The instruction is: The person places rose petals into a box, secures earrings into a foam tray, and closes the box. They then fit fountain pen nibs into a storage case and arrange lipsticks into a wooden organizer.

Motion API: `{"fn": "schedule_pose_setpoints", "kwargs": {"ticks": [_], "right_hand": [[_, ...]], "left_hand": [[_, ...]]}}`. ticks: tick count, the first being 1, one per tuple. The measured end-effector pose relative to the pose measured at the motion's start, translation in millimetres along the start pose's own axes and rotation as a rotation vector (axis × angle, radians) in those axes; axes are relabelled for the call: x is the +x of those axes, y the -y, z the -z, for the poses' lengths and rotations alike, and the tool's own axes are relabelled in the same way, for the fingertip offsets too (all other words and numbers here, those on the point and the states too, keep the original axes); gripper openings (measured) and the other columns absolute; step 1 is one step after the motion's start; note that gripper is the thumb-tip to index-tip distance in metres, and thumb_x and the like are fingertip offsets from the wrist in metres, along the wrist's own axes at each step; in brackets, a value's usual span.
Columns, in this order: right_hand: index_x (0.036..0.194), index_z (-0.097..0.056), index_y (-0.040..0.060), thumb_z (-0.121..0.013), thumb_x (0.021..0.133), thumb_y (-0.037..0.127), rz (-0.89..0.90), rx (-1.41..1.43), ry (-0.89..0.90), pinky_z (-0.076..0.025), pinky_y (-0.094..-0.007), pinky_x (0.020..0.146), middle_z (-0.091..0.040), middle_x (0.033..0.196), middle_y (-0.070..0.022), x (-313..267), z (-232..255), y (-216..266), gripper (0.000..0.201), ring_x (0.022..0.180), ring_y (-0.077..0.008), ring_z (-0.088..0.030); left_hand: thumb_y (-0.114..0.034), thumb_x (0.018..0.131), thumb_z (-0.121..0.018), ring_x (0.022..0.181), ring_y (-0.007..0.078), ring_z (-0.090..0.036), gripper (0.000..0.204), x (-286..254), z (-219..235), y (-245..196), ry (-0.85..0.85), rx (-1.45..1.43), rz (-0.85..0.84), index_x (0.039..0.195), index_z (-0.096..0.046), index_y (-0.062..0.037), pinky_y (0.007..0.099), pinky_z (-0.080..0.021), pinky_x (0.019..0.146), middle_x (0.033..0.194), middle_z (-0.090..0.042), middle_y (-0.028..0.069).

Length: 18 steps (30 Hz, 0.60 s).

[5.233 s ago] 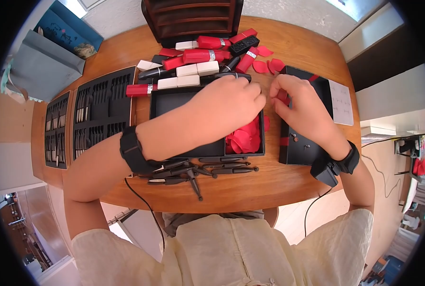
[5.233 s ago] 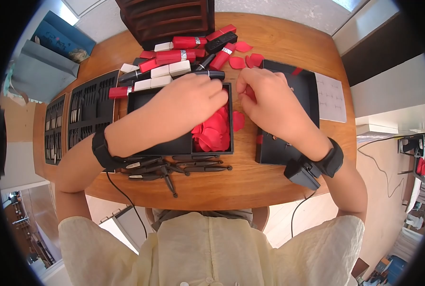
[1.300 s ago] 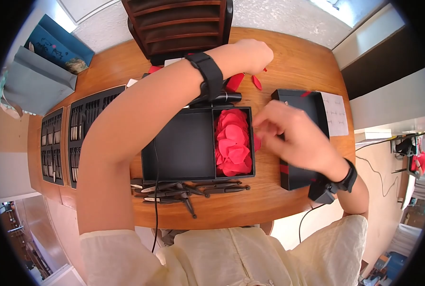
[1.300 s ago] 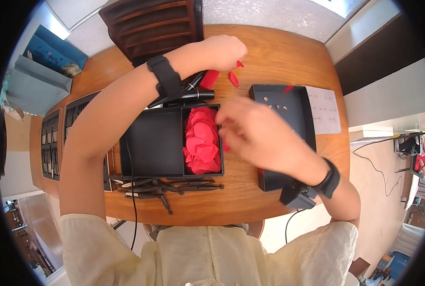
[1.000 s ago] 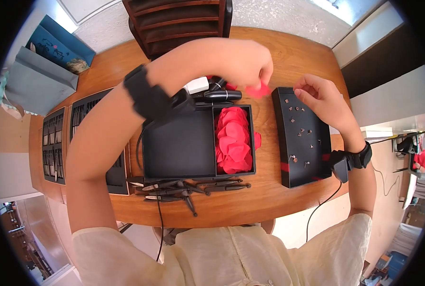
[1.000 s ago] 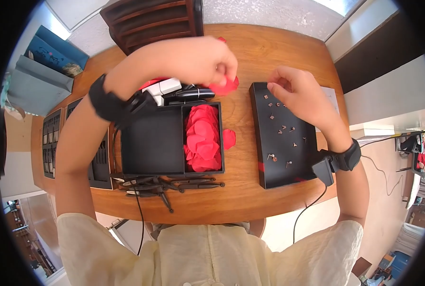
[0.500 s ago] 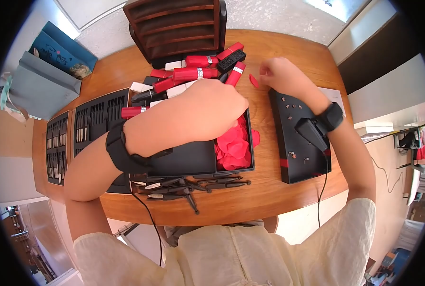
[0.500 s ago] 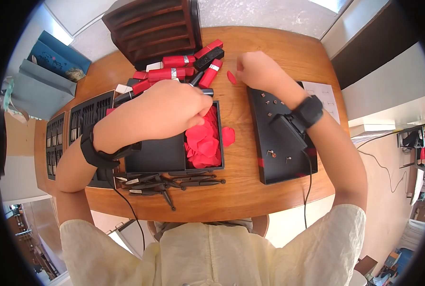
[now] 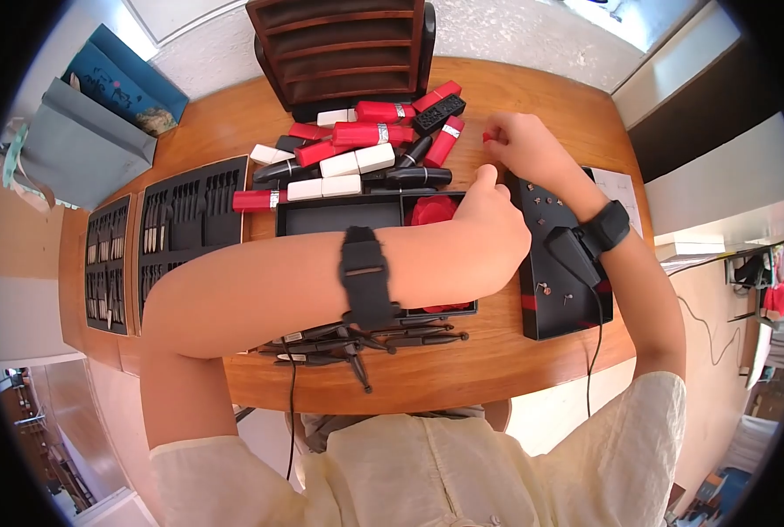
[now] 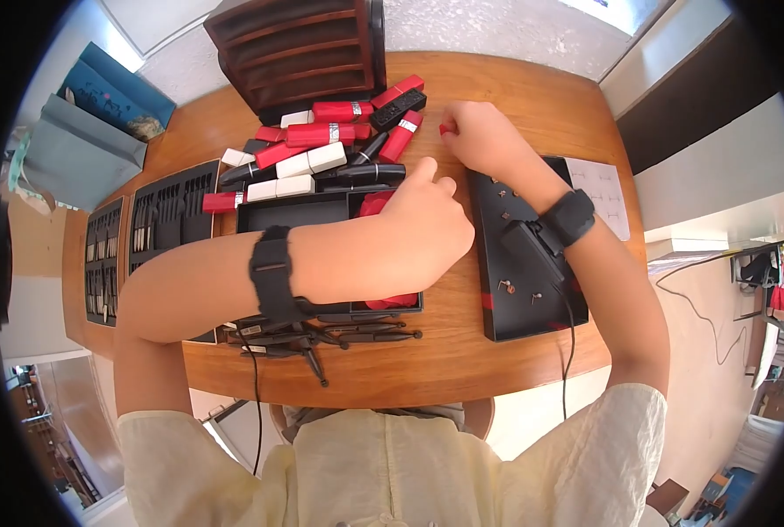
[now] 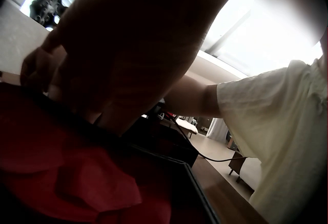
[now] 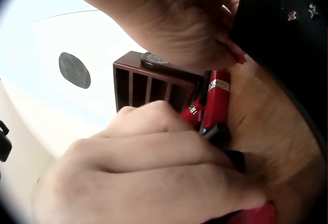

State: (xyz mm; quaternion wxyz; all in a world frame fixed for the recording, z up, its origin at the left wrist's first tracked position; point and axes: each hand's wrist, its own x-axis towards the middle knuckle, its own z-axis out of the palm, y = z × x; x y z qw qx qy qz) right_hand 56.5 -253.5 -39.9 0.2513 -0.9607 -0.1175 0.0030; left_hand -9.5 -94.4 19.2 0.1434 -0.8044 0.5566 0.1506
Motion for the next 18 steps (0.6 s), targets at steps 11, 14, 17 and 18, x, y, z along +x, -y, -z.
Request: {"fn": "schedule_pose_setpoints", "kwargs": {"ticks": [11, 14, 17, 18], "right_hand": [[0.087, -0.060, -0.0033, -0.066, 0.083, 0.006, 0.011, 0.145, -0.105, -0.050, -0.0358, 0.064, -0.063, 0.071, -0.0155, -41, 31, 17, 0.011, 0.066, -0.0252, -0.062], [0.087, -0.059, -0.0031, -0.066, 0.084, 0.005, 0.021, 0.121, -0.092, -0.049, -0.0359, 0.063, -0.063, 0.071, -0.0147, -49, 33, 17, 0.011, 0.065, -0.0245, -0.061], [0.087, -0.057, -0.0024, -0.064, 0.085, 0.001, -0.016, 0.135, -0.046, -0.047, -0.0292, 0.064, -0.062, 0.074, -0.0071, -53, 30, 9, 0.008, 0.068, -0.0132, -0.058], [0.087, -0.057, -0.0022, -0.064, 0.085, 0.001, -0.019, 0.129, -0.043, -0.047, -0.0296, 0.063, -0.062, 0.075, -0.0075, -54, 29, 8, 0.008, 0.068, -0.0143, -0.058]], "left_hand": [[-0.012, 0.073, -0.074, 0.086, 0.0202, -0.064, 0.013, 22, -5, -2, 0.182, 0.037, -0.057, 0.086, -0.076, -0.0143, 0.0395, -0.031, 0.089, 0.084, -0.071, 0.0011], [-0.011, 0.073, -0.073, 0.078, 0.0217, -0.065, 0.011, 21, -5, 2, 0.174, -0.021, -0.128, 0.083, -0.075, -0.0122, 0.0419, -0.033, 0.088, 0.080, -0.070, 0.0025], [-0.009, 0.073, -0.071, 0.074, 0.0231, -0.065, 0.008, 21, -12, 9, 0.164, -0.117, -0.179, 0.080, -0.072, -0.0101, 0.0428, -0.036, 0.085, 0.077, -0.070, 0.0043], [-0.008, 0.073, -0.070, 0.075, 0.0237, -0.066, 0.008, 22, -19, 12, 0.041, -0.152, -0.191, 0.081, -0.071, -0.0095, 0.0417, -0.037, 0.083, 0.076, -0.069, 0.0052]]}}
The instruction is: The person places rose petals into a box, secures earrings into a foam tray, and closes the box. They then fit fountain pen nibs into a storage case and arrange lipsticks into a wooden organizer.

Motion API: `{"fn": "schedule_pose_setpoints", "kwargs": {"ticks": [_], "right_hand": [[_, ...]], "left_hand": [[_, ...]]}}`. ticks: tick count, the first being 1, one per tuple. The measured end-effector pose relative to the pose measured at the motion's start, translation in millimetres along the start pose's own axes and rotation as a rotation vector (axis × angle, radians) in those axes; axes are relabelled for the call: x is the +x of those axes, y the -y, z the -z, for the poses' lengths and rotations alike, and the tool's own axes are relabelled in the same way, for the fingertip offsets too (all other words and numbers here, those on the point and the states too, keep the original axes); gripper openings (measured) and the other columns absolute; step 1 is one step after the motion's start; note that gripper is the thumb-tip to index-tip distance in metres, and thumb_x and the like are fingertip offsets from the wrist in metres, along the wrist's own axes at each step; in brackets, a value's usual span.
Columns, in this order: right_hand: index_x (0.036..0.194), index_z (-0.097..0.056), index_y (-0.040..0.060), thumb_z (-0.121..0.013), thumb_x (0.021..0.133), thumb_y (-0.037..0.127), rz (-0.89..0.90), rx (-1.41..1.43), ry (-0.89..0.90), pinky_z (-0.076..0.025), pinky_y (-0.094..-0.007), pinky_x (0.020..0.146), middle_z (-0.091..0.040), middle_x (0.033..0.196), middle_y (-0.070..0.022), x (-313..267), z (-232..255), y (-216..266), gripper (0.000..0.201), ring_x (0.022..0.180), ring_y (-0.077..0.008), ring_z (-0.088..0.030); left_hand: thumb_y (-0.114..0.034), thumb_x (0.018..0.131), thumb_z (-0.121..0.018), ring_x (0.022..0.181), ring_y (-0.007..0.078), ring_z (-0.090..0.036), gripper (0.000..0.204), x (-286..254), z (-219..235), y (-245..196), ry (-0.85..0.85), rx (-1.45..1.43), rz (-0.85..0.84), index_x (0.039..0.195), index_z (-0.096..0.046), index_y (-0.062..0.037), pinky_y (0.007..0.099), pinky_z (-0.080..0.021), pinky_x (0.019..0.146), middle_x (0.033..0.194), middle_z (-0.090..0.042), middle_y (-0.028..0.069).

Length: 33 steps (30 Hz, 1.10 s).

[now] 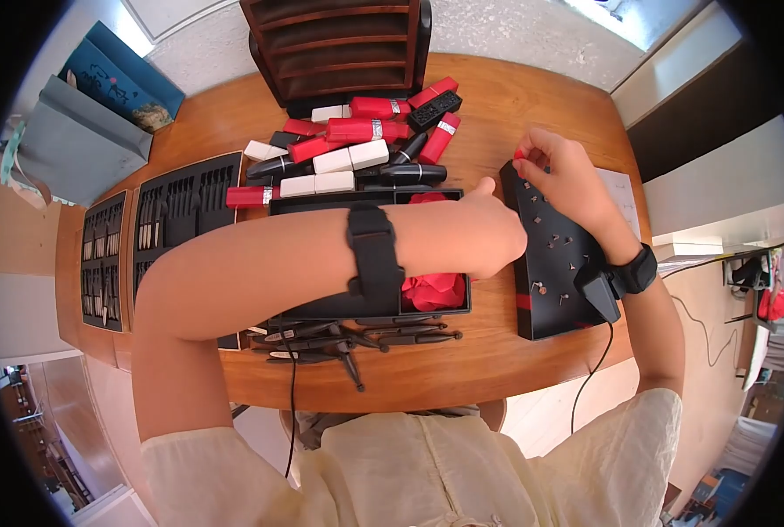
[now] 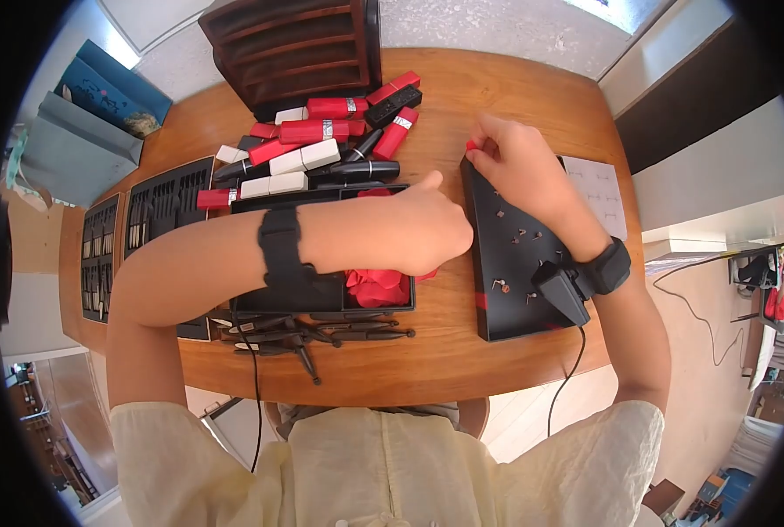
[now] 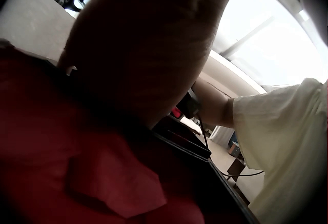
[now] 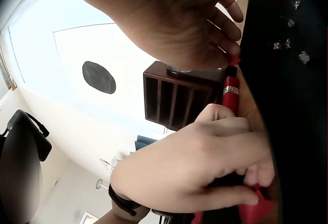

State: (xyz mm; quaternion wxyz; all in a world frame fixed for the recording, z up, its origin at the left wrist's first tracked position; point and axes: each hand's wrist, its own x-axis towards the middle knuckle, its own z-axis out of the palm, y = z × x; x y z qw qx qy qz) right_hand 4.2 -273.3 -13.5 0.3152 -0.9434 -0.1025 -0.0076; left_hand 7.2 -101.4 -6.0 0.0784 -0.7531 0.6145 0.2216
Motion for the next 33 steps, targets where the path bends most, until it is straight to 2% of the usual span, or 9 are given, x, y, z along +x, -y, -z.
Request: {"fn": "schedule_pose_setpoints", "kwargs": {"ticks": [4, 7, 11, 13, 18, 23, 26, 29, 33], "right_hand": [[0.086, -0.059, -0.0014, -0.066, 0.083, 0.005, 0.062, -0.005, -0.053, -0.048, -0.0373, 0.066, -0.062, 0.075, -0.0146, -5, -2, 2, 0.010, 0.072, -0.0266, -0.060], [0.084, -0.059, -0.0004, -0.065, 0.082, 0.005, 0.153, -0.070, -0.107, -0.047, -0.0384, 0.070, -0.060, 0.076, -0.0141, -16, -2, 21, 0.009, 0.077, -0.0288, -0.058], [0.084, -0.060, 0.0030, -0.066, 0.078, 0.002, 0.317, -0.047, -0.052, -0.043, -0.0408, 0.071, -0.059, 0.079, -0.0114, -34, -6, 57, 0.009, 0.077, -0.0313, -0.055], [0.082, -0.058, 0.0035, -0.069, 0.074, -0.003, 0.416, -0.041, -0.022, -0.041, -0.0382, 0.071, -0.055, 0.077, -0.0101, -44, -15, 70, 0.014, 0.075, -0.0309, -0.052], [0.080, -0.060, 0.0059, -0.074, 0.072, 0.003, 0.509, -0.019, 0.080, -0.040, -0.0378, 0.073, -0.054, 0.078, -0.0078, -55, -46, 75, 0.016, 0.077, -0.0278, -0.051], [0.084, -0.058, 0.0056, -0.069, 0.078, 0.015, 0.618, -0.350, 0.140, -0.039, -0.0367, 0.078, -0.054, 0.080, -0.0072, -54, -52, 73, 0.015, 0.080, -0.0235, -0.053], [0.089, -0.057, 0.0045, -0.067, 0.078, 0.011, 0.545, -0.235, 0.199, -0.040, -0.0373, 0.076, -0.055, 0.082, -0.0086, -51, -43, 78, 0.016, 0.082, -0.0259, -0.053], [0.092, -0.057, 0.0036, -0.066, 0.078, 0.006, 0.484, -0.159, 0.023, -0.042, -0.0386, 0.074, -0.054, 0.082, -0.0105, -36, -38, 73, 0.016, 0.082, -0.0290, -0.053], [0.104, -0.060, -0.0040, -0.059, 0.079, -0.002, 0.387, -0.067, -0.036, -0.046, -0.0443, 0.082, -0.059, 0.093, -0.0176, -12, -41, 53, 0.026, 0.090, -0.0364, -0.056]], "left_hand": [[-0.006, 0.075, -0.068, 0.077, 0.0254, -0.067, 0.008, -25, 8, 25, -0.365, -0.172, -0.021, 0.083, -0.066, -0.0060, 0.0393, -0.042, 0.075, 0.075, -0.068, 0.0087], [-0.009, 0.079, -0.068, 0.072, 0.0290, -0.066, 0.011, -65, 20, 42, -0.456, -0.483, 0.046, 0.084, -0.061, -0.0018, 0.0385, -0.049, 0.069, 0.074, -0.066, 0.0121], [-0.008, 0.080, -0.068, 0.073, 0.0304, -0.064, 0.010, -94, 1, 48, -0.375, -0.572, 0.175, 0.085, -0.061, -0.0025, 0.0390, -0.049, 0.070, 0.076, -0.066, 0.0124], [-0.008, 0.080, -0.067, 0.077, 0.0300, -0.064, 0.010, -94, -25, 43, -0.548, -0.465, 0.188, 0.086, -0.062, -0.0035, 0.0400, -0.050, 0.069, 0.079, -0.065, 0.0119], [-0.010, 0.081, -0.067, 0.079, 0.0350, -0.062, 0.011, -90, -51, 23, -0.532, -0.390, 0.203, 0.085, -0.058, -0.0046, 0.0450, -0.049, 0.066, 0.080, -0.060, 0.0125], [-0.011, 0.085, -0.064, 0.076, 0.0325, -0.061, 0.007, -97, -45, 28, -0.582, -0.308, 0.219, 0.086, -0.060, -0.0048, 0.0418, -0.050, 0.065, 0.088, -0.057, 0.0102], [-0.007, 0.088, -0.058, 0.086, 0.0319, -0.060, 0.009, -104, -36, 49, -0.748, -0.217, 0.294, 0.093, -0.065, -0.0040, 0.0416, -0.050, 0.074, 0.089, -0.060, 0.0117], [-0.006, 0.089, -0.056, 0.091, 0.0331, -0.061, 0.012, -113, -34, 69, -0.584, -0.194, 0.288, 0.096, -0.066, -0.0025, 0.0426, -0.050, 0.078, 0.092, -0.064, 0.0134], [-0.003, 0.091, -0.051, 0.088, 0.0356, -0.063, 0.017, -99, -39, 75, -0.616, -0.506, 0.184, 0.102, -0.064, 0.0020, 0.0418, -0.051, 0.078, 0.092, -0.067, 0.0170]]}}
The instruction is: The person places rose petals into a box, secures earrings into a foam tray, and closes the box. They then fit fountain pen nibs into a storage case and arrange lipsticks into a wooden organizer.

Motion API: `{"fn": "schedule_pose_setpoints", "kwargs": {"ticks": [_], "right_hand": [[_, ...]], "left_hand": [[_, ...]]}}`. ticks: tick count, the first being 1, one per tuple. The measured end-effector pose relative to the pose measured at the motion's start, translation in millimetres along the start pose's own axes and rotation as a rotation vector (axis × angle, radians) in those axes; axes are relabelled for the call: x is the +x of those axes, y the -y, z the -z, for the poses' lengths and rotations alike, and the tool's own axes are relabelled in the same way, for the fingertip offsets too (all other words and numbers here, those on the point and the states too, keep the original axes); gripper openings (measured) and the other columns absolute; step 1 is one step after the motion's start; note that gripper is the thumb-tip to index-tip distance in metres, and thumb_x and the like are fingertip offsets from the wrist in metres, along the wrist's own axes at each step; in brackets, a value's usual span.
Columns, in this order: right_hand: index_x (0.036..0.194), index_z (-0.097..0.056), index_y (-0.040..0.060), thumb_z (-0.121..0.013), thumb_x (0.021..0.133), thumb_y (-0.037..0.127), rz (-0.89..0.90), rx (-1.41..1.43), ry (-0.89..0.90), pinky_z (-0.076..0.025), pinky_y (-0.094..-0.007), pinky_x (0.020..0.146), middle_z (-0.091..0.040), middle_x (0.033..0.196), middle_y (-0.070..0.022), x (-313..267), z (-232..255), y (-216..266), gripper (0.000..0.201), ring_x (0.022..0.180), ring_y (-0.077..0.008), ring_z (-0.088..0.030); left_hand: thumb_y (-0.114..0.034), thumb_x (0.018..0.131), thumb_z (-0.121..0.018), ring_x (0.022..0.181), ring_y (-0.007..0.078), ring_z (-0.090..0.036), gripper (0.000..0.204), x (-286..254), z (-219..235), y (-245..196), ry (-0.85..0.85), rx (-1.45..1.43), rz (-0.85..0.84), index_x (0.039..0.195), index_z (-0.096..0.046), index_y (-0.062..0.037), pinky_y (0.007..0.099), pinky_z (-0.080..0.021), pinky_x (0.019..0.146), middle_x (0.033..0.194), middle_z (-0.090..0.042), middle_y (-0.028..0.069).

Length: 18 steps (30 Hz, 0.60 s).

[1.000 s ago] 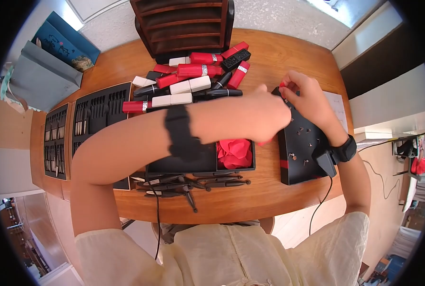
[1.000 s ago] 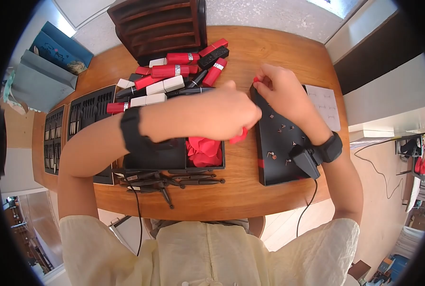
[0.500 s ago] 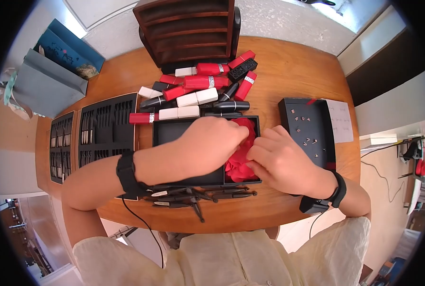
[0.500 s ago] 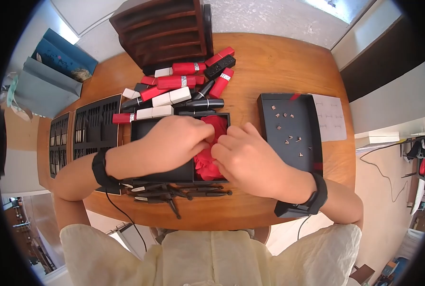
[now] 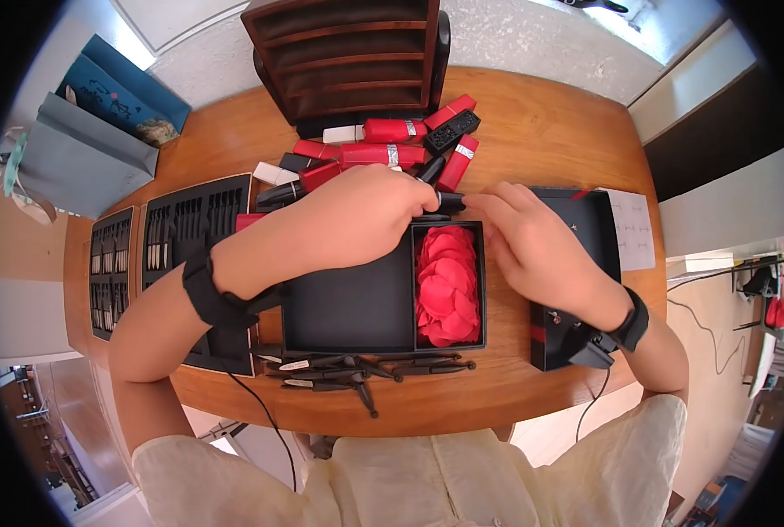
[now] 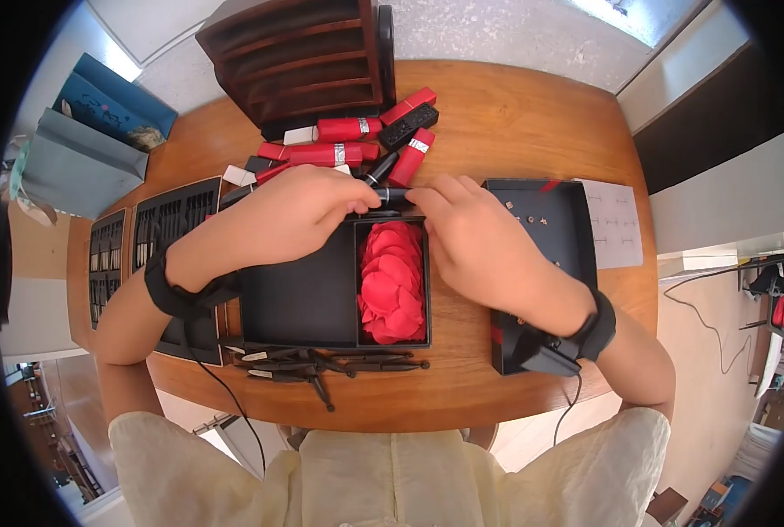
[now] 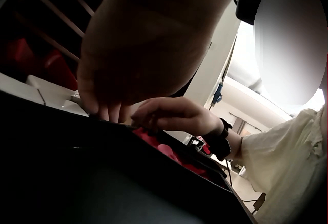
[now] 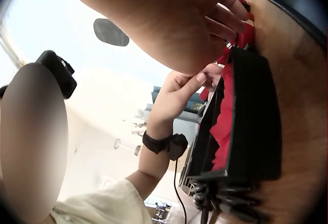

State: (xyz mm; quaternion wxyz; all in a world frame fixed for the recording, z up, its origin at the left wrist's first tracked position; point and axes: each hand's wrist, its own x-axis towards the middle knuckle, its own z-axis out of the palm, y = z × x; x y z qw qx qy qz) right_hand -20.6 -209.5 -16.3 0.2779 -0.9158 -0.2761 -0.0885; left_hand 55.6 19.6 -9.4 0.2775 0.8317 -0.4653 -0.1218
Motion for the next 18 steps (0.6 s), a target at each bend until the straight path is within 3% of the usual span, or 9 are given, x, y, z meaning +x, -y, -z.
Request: {"fn": "schedule_pose_setpoints", "kwargs": {"ticks": [2, 4, 6, 9, 11, 14, 18], "right_hand": [[0.109, -0.060, -0.0058, -0.054, 0.078, -0.006, -0.080, 0.090, 0.100, -0.047, -0.0453, 0.086, -0.061, 0.098, -0.0203, 3, 0, -9, 0.031, 0.096, -0.0392, -0.057], [0.115, -0.059, -0.0035, -0.049, 0.077, -0.011, -0.122, 0.185, 0.242, -0.047, -0.0409, 0.087, -0.060, 0.103, -0.0215, 2, -3, -14, 0.040, 0.098, -0.0385, -0.057], [0.115, -0.059, -0.0030, -0.047, 0.077, -0.011, -0.113, 0.191, 0.233, -0.047, -0.0410, 0.086, -0.060, 0.102, -0.0216, 1, -6, -13, 0.041, 0.098, -0.0383, -0.057], [0.109, -0.061, -0.0034, -0.046, 0.077, -0.010, -0.143, 0.201, 0.205, -0.048, -0.0437, 0.084, -0.061, 0.098, -0.0225, 2, -2, -6, 0.036, 0.096, -0.0401, -0.058], [0.104, -0.062, -0.0042, -0.047, 0.078, -0.009, -0.183, 0.205, 0.191, -0.048, -0.0463, 0.083, -0.062, 0.095, -0.0233, 1, 3, -3, 0.031, 0.095, -0.0421, -0.059], [0.100, -0.062, -0.0041, -0.050, 0.080, -0.006, -0.093, 0.119, 0.129, -0.048, -0.0464, 0.080, -0.062, 0.091, -0.0227, -7, 15, -8, 0.023, 0.091, -0.0422, -0.059], [0.091, -0.061, -0.0035, -0.058, 0.084, 0.003, -0.205, 0.109, 0.108, -0.048, -0.0444, 0.074, -0.061, 0.083, -0.0206, -22, 39, 2, 0.010, 0.086, -0.0390, -0.060]], "left_hand": [[-0.004, 0.092, -0.050, 0.084, 0.0356, -0.063, 0.018, 8, 3, -9, 0.080, 0.009, 0.086, 0.104, -0.063, 0.0026, 0.0419, -0.051, 0.077, 0.089, -0.066, 0.0184], [-0.005, 0.093, -0.049, 0.080, 0.0357, -0.064, 0.019, 15, 4, -14, 0.162, 0.015, 0.172, 0.106, -0.061, 0.0033, 0.0420, -0.050, 0.075, 0.085, -0.066, 0.0199], [-0.013, 0.098, -0.046, 0.075, 0.0342, -0.064, 0.023, 20, 5, -17, 0.311, -0.072, 0.244, 0.110, -0.059, 0.0017, 0.0423, -0.049, 0.070, 0.078, -0.063, 0.0209], [-0.020, 0.101, -0.042, 0.071, 0.0332, -0.062, 0.027, 23, 7, -33, 0.382, 0.044, 0.287, 0.113, -0.057, -0.0011, 0.0427, -0.047, 0.066, 0.074, -0.061, 0.0197], [-0.022, 0.102, -0.041, 0.070, 0.0330, -0.062, 0.028, 23, 3, -29, 0.350, 0.014, 0.264, 0.115, -0.056, -0.0023, 0.0425, -0.046, 0.065, 0.073, -0.061, 0.0187], [-0.024, 0.102, -0.040, 0.068, 0.0331, -0.061, 0.029, 22, -5, -23, 0.298, -0.007, 0.202, 0.117, -0.055, -0.0038, 0.0429, -0.046, 0.065, 0.071, -0.060, 0.0176], [-0.019, 0.102, -0.041, 0.078, 0.0342, -0.063, 0.027, 13, -5, -28, 0.292, -0.012, 0.201, 0.117, -0.056, -0.0025, 0.0427, -0.047, 0.070, 0.080, -0.062, 0.0193]]}}
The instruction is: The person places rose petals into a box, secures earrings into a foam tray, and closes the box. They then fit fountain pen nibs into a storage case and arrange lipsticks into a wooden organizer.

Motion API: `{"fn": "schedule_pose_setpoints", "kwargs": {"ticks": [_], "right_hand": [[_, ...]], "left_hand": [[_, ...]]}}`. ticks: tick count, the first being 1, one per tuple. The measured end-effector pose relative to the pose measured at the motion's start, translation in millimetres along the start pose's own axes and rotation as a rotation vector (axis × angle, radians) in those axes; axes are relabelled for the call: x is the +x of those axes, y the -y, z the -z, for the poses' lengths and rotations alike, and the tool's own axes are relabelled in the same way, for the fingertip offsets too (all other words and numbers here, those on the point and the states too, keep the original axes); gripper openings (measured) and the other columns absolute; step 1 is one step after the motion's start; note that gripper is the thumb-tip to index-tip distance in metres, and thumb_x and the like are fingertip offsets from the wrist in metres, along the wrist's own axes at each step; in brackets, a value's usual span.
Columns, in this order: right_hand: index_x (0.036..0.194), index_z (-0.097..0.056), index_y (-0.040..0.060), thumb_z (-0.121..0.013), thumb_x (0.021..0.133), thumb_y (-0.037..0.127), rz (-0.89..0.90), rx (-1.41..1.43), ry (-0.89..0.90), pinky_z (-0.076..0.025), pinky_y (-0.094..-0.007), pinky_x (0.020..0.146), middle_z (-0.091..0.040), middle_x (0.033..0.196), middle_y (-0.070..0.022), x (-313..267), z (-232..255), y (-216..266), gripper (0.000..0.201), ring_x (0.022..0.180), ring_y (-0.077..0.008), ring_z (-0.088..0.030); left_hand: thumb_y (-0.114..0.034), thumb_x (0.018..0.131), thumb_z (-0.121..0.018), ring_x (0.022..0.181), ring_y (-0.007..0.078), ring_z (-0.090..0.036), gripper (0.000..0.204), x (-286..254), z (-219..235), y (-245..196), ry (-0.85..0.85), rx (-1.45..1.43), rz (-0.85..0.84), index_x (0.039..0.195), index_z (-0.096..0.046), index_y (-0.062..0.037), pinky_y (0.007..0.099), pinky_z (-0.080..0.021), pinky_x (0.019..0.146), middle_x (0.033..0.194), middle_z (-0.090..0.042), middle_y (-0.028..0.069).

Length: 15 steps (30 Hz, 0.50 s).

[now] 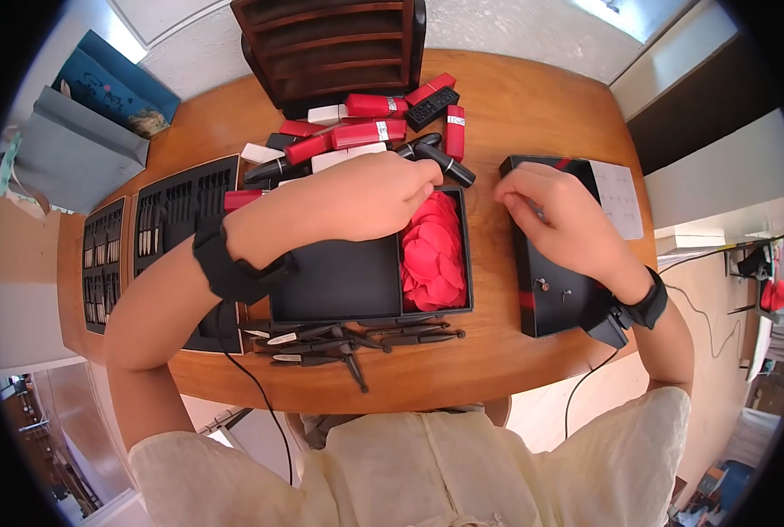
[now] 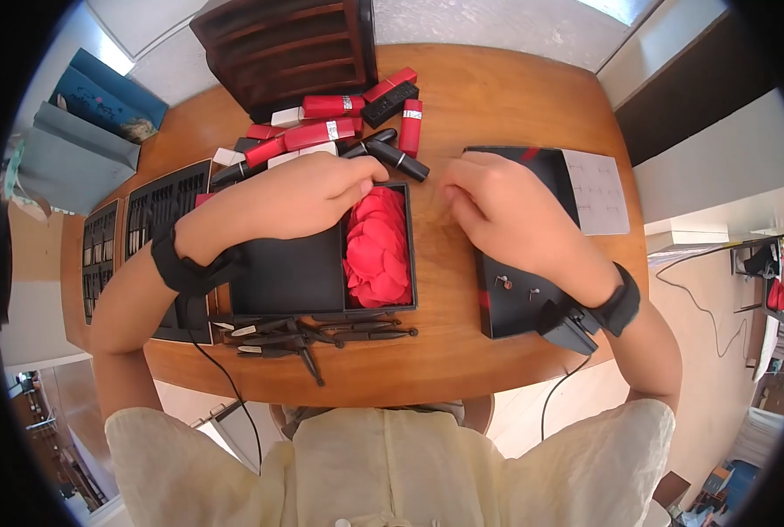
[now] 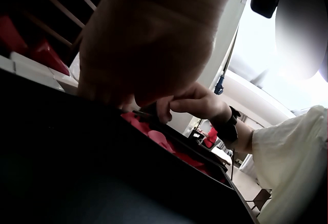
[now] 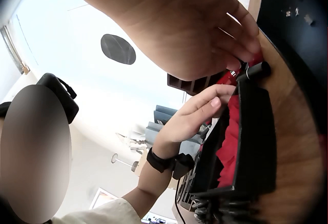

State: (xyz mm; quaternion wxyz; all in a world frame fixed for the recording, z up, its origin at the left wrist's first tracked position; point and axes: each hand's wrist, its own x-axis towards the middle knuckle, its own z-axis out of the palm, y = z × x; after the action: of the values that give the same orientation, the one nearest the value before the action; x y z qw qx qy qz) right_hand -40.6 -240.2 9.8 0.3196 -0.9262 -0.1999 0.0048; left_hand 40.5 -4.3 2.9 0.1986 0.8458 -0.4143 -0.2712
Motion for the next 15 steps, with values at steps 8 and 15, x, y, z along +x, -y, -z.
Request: {"fn": "schedule_pose_setpoints", "kwargs": {"ticks": [8, 15], "right_hand": [[0.064, -0.059, -0.0007, -0.066, 0.085, 0.025, -0.155, -0.419, 0.157, -0.049, -0.0449, 0.058, -0.058, 0.062, -0.0197, -45, -2, 14, 0.034, 0.061, -0.0390, -0.059], [0.062, -0.061, -0.0005, -0.062, 0.085, 0.019, -0.269, -0.422, 0.045, -0.049, -0.0458, 0.058, -0.059, 0.061, -0.0209, -44, -21, 0, 0.030, 0.060, -0.0387, -0.060]], "left_hand": [[-0.006, 0.097, -0.048, 0.093, 0.0350, -0.062, 0.021, -60, 11, 14, -0.413, 0.093, -0.064, 0.114, -0.060, -0.0036, 0.0390, -0.049, 0.082, 0.100, -0.065, 0.0179], [-0.007, 0.097, -0.051, 0.083, 0.0273, -0.062, 0.017, -111, 20, 48, -0.581, 0.078, 0.052, 0.107, -0.063, 0.0015, 0.0333, -0.048, 0.077, 0.096, -0.067, 0.0158]]}}
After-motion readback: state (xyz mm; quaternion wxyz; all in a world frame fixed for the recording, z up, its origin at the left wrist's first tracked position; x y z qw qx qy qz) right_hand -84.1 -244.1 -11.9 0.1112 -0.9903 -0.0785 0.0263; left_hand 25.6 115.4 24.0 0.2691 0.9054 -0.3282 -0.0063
